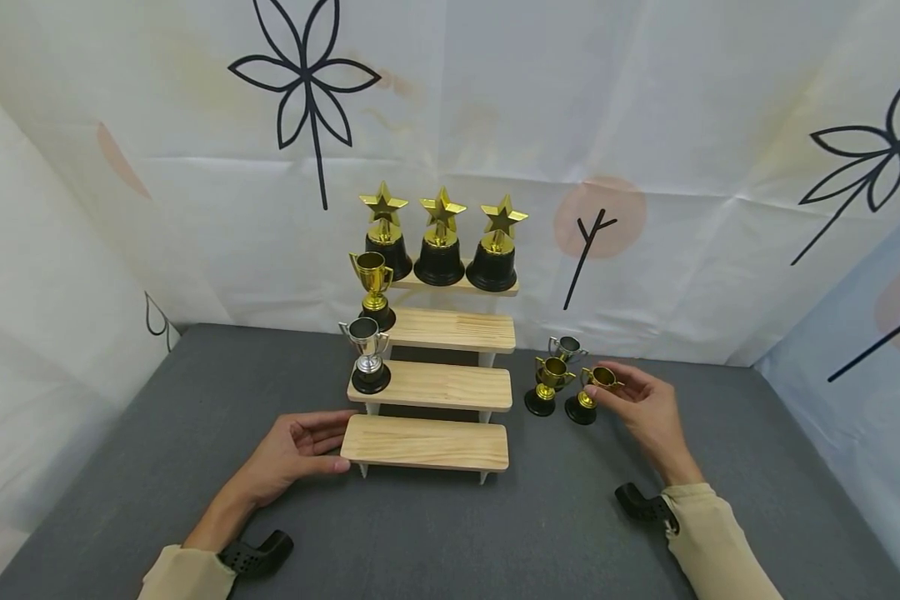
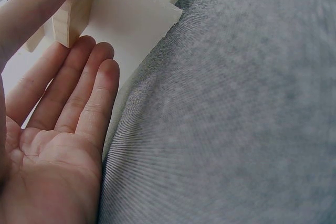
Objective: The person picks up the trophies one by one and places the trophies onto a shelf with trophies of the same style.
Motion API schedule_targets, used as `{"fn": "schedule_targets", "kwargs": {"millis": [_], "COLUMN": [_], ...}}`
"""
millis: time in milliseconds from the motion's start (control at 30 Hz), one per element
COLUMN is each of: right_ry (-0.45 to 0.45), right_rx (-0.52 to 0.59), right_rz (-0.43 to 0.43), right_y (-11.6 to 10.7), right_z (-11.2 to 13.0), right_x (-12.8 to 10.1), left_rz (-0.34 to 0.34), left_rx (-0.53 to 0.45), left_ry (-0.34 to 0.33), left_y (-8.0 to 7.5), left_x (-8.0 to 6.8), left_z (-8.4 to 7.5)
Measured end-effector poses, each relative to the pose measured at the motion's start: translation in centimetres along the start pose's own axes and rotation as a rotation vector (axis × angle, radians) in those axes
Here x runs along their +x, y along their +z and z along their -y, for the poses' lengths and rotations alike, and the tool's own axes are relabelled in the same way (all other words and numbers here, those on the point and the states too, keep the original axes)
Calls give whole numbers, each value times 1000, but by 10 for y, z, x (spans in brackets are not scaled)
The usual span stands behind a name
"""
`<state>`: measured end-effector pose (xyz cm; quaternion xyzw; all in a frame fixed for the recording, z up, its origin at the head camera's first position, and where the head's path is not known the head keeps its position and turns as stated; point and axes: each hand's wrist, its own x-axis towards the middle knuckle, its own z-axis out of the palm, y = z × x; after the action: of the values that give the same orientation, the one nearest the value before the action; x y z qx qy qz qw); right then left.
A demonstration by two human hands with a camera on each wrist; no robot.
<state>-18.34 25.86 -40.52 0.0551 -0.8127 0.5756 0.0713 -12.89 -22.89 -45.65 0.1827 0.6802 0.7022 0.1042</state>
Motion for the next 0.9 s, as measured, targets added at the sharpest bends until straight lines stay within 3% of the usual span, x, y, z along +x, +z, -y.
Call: {"fn": "schedule_targets", "kwargs": {"millis": [900], "right_ry": [2], "right_rx": [-27], "right_rz": [-76], "right_y": [9], "right_z": [-12], "right_x": [-6], "left_rz": [-3], "left_rx": [-5], "left_ry": [-8], "left_y": [0], "left_x": [0], "left_z": [0]}}
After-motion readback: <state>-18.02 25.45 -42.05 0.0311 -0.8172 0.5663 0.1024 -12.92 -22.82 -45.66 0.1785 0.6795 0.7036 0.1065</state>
